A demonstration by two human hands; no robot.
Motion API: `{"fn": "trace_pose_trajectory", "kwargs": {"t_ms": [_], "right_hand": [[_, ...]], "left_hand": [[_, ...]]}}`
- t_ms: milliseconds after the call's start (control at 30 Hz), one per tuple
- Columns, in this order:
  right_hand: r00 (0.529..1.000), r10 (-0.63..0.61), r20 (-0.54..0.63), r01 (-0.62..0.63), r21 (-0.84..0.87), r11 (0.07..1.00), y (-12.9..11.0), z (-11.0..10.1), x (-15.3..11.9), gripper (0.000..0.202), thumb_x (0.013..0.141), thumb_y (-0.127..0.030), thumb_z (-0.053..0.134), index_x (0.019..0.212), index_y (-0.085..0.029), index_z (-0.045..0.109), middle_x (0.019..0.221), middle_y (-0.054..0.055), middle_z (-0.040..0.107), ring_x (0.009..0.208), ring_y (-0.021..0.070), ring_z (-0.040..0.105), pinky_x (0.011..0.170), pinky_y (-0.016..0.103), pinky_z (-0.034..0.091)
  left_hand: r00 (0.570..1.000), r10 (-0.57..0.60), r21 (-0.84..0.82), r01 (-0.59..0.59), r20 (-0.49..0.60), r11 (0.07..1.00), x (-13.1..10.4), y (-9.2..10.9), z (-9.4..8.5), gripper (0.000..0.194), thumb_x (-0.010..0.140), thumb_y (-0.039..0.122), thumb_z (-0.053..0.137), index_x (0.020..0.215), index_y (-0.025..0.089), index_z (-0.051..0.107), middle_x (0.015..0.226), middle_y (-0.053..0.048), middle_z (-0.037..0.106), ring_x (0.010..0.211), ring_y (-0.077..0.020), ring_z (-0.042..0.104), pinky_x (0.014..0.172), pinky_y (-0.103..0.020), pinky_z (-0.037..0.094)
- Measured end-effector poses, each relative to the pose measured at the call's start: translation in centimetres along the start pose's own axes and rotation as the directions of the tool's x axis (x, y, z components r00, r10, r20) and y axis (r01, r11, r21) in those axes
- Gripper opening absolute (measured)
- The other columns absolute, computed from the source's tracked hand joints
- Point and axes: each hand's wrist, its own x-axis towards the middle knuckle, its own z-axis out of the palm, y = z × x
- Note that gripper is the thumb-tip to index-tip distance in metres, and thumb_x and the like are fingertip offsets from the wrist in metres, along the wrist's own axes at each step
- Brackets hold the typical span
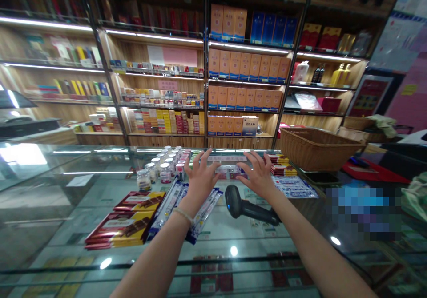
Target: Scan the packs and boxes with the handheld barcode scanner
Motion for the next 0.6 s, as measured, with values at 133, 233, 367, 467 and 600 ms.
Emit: {"fn": "trace_pose_trajectory", "kwargs": {"t_ms": [133, 233, 367, 467, 600], "right_hand": [[1.0, -0.018, -0.011, 0.018, -0.011, 1.0, -0.25, -0.03, -0.41, 0.027, 0.094, -0.044, 0.065, 0.117, -0.031, 0.067, 0.151, 0.009, 0.054, 0.147, 0.029, 0.037, 0.125, 0.057, 0.007], [1.0, -0.012, -0.007, 0.011, -0.038, 0.999, -0.37, -0.2, -0.71, 0.022, 0.095, -0.04, 0.064, 0.115, -0.031, 0.067, 0.152, 0.008, 0.054, 0.147, 0.0279, 0.037, 0.125, 0.056, 0.007], [1.0, -0.01, -0.007, 0.009, -0.045, 0.999, -0.29, -0.29, -0.94, 0.018, 0.096, -0.037, 0.062, 0.112, -0.03, 0.068, 0.152, 0.008, 0.055, 0.148, 0.0268, 0.037, 0.125, 0.054, 0.007], [1.0, 0.005, -0.017, -0.005, -0.017, 1.0, -0.27, -0.29, -0.93, 0.016, 0.098, -0.034, 0.06, 0.111, -0.029, 0.068, 0.15, 0.007, 0.057, 0.147, 0.0256, 0.039, 0.124, 0.053, 0.008], [0.998, 0.033, -0.049, -0.033, -0.007, 0.999, -0.36, -0.42, -0.8, 0.016, 0.1, -0.034, 0.057, 0.108, -0.03, 0.07, 0.145, 0.004, 0.062, 0.142, 0.0255, 0.045, 0.122, 0.052, 0.011]], "left_hand": [[1.0, 0.013, -0.007, -0.013, 0.026, 1.0, -0.04, 0.47, -0.15, 0.023, 0.082, 0.034, 0.079, 0.105, 0.033, 0.076, 0.156, -0.008, 0.052, 0.144, -0.0376, 0.042, 0.121, -0.068, 0.011], [0.997, 0.051, -0.02, -0.05, 0.049, 0.999, -0.15, 0.74, -0.13, 0.024, 0.082, 0.035, 0.078, 0.106, 0.034, 0.076, 0.156, -0.008, 0.051, 0.144, -0.0366, 0.042, 0.121, -0.067, 0.011], [0.995, 0.077, -0.034, -0.075, 0.057, 0.997, -0.28, 0.83, 0.12, 0.025, 0.083, 0.035, 0.078, 0.108, 0.034, 0.075, 0.156, -0.008, 0.051, 0.144, -0.0361, 0.042, 0.12, -0.068, 0.011], [0.995, 0.08, -0.034, -0.078, 0.056, 0.996, -0.36, 0.79, 0.33, 0.026, 0.084, 0.037, 0.078, 0.11, 0.035, 0.075, 0.156, -0.009, 0.051, 0.144, -0.036, 0.041, 0.119, -0.069, 0.012], [0.995, 0.079, -0.032, -0.076, 0.068, 0.997, -0.44, 0.79, 0.53, 0.024, 0.087, 0.039, 0.074, 0.111, 0.037, 0.076, 0.156, -0.008, 0.052, 0.143, -0.0356, 0.042, 0.119, -0.069, 0.012]]}}
